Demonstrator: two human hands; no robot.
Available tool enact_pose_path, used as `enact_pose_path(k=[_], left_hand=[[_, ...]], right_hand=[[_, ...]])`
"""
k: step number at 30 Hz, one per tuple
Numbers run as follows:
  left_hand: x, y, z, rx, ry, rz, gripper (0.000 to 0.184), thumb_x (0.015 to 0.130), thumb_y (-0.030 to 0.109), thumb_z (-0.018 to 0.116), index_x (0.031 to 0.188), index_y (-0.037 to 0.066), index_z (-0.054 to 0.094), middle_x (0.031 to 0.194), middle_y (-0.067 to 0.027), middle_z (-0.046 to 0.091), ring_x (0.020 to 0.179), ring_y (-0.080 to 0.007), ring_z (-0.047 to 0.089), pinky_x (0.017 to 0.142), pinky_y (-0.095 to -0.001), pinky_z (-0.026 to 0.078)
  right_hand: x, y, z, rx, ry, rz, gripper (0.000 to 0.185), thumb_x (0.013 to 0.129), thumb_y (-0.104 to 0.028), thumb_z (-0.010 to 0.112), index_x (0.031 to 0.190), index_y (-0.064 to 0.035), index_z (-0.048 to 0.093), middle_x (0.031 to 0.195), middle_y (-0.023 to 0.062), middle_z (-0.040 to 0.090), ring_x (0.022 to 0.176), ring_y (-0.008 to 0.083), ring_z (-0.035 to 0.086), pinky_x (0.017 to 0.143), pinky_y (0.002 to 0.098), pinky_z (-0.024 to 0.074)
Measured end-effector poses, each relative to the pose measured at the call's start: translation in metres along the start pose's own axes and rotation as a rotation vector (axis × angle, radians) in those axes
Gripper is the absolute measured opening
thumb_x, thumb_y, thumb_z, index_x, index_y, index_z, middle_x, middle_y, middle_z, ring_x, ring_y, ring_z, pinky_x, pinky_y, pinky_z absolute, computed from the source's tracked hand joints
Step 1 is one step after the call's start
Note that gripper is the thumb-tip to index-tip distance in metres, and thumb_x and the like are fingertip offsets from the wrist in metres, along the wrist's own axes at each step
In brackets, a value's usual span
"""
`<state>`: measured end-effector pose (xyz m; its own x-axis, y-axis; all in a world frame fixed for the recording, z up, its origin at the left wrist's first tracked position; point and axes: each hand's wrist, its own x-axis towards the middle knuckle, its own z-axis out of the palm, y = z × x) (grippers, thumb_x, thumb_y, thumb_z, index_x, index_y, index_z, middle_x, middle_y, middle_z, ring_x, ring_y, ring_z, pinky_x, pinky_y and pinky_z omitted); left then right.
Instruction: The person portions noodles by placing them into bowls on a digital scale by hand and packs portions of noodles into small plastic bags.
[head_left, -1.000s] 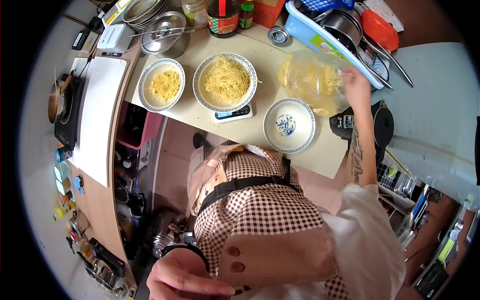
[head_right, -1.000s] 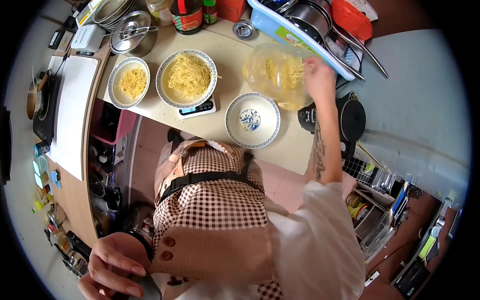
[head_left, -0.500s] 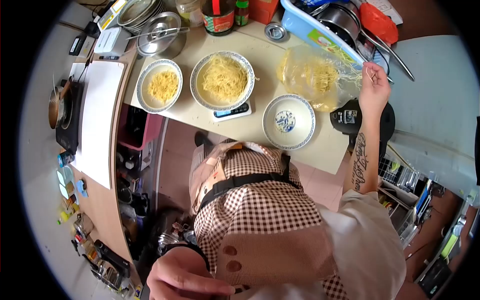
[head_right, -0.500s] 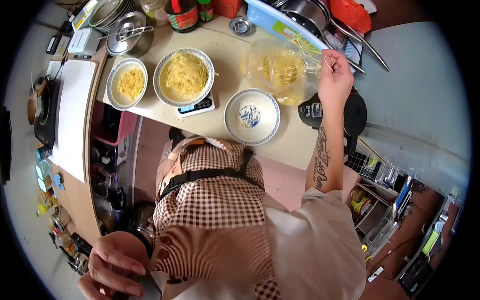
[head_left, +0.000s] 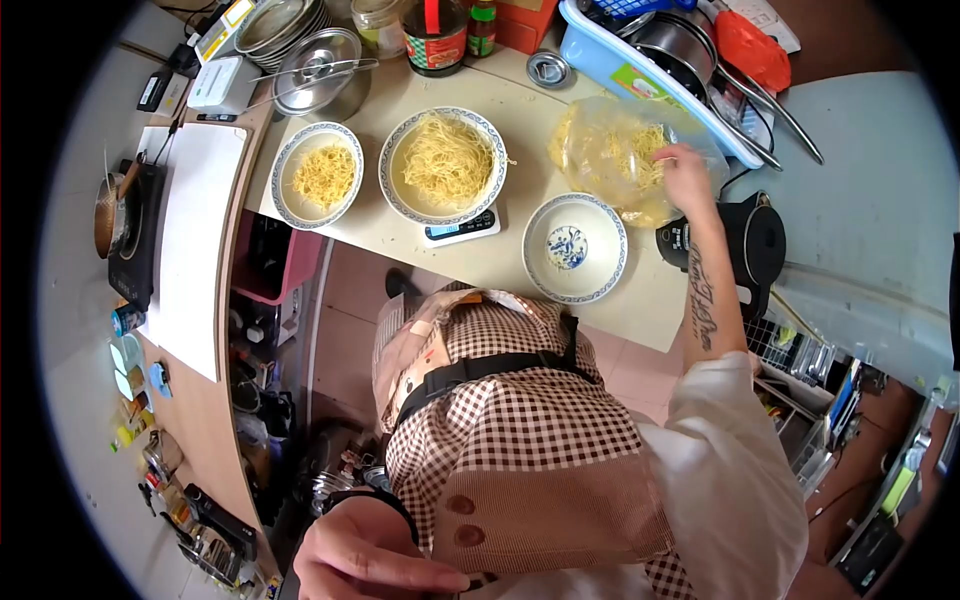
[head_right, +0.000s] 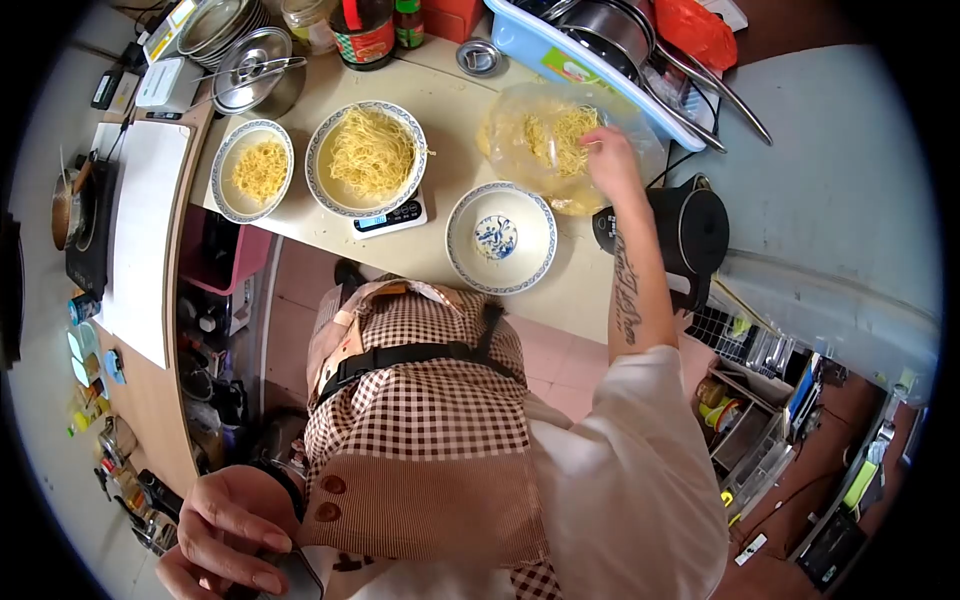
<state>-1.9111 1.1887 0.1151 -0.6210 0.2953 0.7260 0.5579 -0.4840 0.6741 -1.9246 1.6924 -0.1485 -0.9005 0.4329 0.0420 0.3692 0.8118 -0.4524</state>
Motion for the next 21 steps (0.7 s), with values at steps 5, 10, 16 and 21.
enact_pose_path(k=[5, 10, 16, 21], left_hand=[[0.001, 0.002, -0.005, -0.103, -0.049, -0.048, 0.038, 0.086, 0.018, 0.078, 0.115, 0.008, 0.056, 0.095, -0.0027, 0.066, 0.073, -0.0133, 0.066, 0.062, -0.0302, 0.06], [0.002, -0.005, 0.01, -0.038, 0.071, 0.012, 0.037, 0.086, 0.017, 0.077, 0.115, 0.008, 0.056, 0.089, -0.0037, 0.067, 0.072, -0.0138, 0.067, 0.063, -0.032, 0.059], [0.001, -0.004, -0.002, -0.134, -0.014, -0.009, 0.038, 0.085, 0.018, 0.079, 0.114, 0.008, 0.056, 0.094, -0.0031, 0.067, 0.072, -0.0135, 0.066, 0.063, -0.0315, 0.059], [0.01, -0.015, 0.018, -0.098, 0.063, 0.048, 0.036, 0.087, 0.018, 0.076, 0.114, 0.008, 0.056, 0.094, -0.0034, 0.067, 0.072, -0.0136, 0.066, 0.063, -0.0315, 0.059]], right_hand=[[0.005, -0.011, 0.039, -0.32, -0.28, 0.212, 0.025, 0.092, -0.02, 0.063, 0.109, -0.0041, 0.07, 0.111, 0.0246, 0.067, 0.105, 0.0408, 0.064, 0.091, 0.046, 0.0502], [0.007, -0.066, -0.027, -0.214, -0.19, 0.163, 0.034, 0.09, -0.023, 0.066, 0.118, -0.003, 0.066, 0.108, 0.0279, 0.067, 0.103, 0.0428, 0.065, 0.09, 0.0478, 0.0518], [-0.009, -0.089, -0.062, -0.106, 0.174, 0.062, 0.024, 0.092, -0.021, 0.064, 0.108, -0.0027, 0.065, 0.093, 0.0289, 0.068, 0.094, 0.0459, 0.065, 0.085, 0.0507, 0.0512], [-0.013, -0.065, -0.063, -0.07, 0.176, 0.045, 0.022, 0.094, -0.02, 0.062, 0.106, -0.0015, 0.064, 0.093, 0.0296, 0.067, 0.096, 0.0475, 0.064, 0.084, 0.0518, 0.0497]])
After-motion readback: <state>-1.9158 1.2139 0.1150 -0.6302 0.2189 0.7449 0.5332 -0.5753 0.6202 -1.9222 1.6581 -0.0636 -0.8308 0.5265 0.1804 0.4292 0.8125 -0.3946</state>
